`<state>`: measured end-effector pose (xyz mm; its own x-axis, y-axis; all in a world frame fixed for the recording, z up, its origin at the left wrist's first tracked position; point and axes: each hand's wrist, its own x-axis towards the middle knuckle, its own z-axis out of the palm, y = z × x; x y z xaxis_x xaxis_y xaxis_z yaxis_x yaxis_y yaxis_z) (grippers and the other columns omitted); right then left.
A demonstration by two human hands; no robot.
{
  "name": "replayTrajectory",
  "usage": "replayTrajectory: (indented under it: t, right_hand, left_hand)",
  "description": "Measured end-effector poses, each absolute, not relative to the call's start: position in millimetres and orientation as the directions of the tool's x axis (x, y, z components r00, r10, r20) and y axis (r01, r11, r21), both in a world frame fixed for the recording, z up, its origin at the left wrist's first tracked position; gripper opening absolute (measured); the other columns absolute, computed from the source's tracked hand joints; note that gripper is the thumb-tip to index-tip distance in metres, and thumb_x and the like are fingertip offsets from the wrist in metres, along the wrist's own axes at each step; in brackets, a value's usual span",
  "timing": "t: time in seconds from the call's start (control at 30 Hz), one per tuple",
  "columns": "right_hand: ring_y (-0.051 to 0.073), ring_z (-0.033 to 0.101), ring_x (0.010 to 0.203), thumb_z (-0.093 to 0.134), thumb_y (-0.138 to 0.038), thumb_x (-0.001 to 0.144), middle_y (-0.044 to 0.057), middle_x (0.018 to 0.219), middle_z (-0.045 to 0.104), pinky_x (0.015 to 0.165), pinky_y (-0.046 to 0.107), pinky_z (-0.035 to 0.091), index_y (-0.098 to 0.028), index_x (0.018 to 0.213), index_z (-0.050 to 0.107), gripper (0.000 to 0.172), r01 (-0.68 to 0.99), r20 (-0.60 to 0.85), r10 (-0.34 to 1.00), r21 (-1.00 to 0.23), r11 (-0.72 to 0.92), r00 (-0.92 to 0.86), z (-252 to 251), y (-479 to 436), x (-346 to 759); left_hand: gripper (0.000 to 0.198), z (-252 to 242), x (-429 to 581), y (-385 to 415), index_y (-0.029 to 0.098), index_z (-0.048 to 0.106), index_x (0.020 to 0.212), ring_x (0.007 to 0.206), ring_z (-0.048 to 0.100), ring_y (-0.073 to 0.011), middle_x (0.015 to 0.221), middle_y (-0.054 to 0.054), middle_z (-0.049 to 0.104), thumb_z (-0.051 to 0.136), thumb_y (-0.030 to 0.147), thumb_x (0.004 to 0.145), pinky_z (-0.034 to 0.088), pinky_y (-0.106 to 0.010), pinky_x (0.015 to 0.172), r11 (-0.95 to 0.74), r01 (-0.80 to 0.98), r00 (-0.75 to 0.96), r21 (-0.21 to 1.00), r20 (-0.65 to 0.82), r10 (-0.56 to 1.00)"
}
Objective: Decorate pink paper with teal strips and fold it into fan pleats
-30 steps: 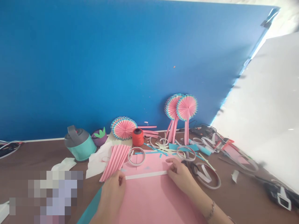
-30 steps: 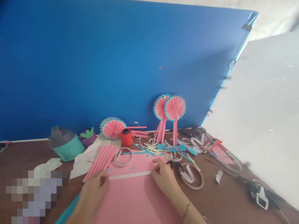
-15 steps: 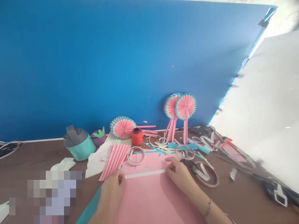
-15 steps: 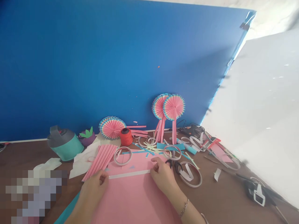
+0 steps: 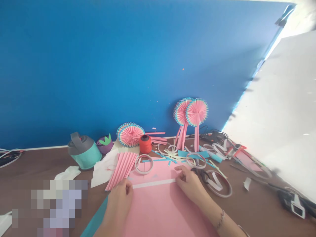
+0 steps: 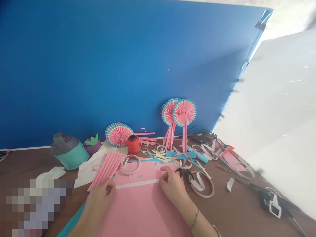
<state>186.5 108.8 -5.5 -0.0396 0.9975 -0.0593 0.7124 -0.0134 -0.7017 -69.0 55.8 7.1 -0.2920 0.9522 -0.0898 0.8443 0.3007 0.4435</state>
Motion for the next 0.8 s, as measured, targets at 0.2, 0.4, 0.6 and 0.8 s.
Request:
replayTrajectory:
  t: [0.2,0.4,0.6,0.8]
  right_hand:
    - [0.017,0.055,0.064,0.047,-0.017,0.068,-0.002,0.066,0.062,0.06,0.025,0.035,-0.021,0.103,0.061,0.038,0.708,-0.059,0.997,-0.706,-0.008,-0.048,-5.5,109.2,187.0]
    - [0.017,0.056,0.064,0.045,-0.016,0.069,-0.002,0.068,0.062,0.06,0.026,0.036,-0.02,0.106,0.058,0.04,0.708,-0.075,0.994,-0.706,0.0,-0.075,-8.2,110.3,188.4]
    - [0.016,0.056,0.062,0.047,-0.019,0.068,-0.003,0.065,0.061,0.062,0.026,0.037,-0.021,0.103,0.061,0.038,0.7,-0.052,0.996,-0.714,0.013,-0.072,-10.2,110.6,189.7]
    - [0.015,0.055,0.059,0.047,-0.021,0.066,-0.004,0.064,0.06,0.064,0.026,0.039,-0.02,0.103,0.061,0.039,0.67,-0.056,0.994,-0.742,0.019,-0.09,-10.9,112.4,191.1]
  left_hand:
    - [0.02,2.0,-70.9,55.3,0.021,0.049,0.066,0.063,0.058,-0.0138,0.065,0.003,0.063,0.046,0.009,0.082,0.032,-0.02,0.056,0.274,0.842,-0.282,0.465,-0.055,0.958]
    - [0.021,-5.1,-74.6,52.5,0.022,0.05,0.065,0.058,0.058,-0.0135,0.059,0.004,0.061,0.044,0.012,0.082,0.032,-0.02,0.055,0.224,0.832,-0.255,0.507,-0.008,0.967]
    - [0.018,-10.6,-78.8,52.3,0.022,0.049,0.064,0.058,0.06,-0.0136,0.057,0.004,0.061,0.045,0.011,0.078,0.035,-0.021,0.056,0.216,0.784,-0.276,0.582,0.015,0.961]
    - [0.016,-15.0,-86.0,53.9,0.021,0.049,0.063,0.056,0.06,-0.014,0.055,0.005,0.058,0.044,0.014,0.077,0.038,-0.022,0.056,0.214,0.735,-0.243,0.644,-0.045,0.969]
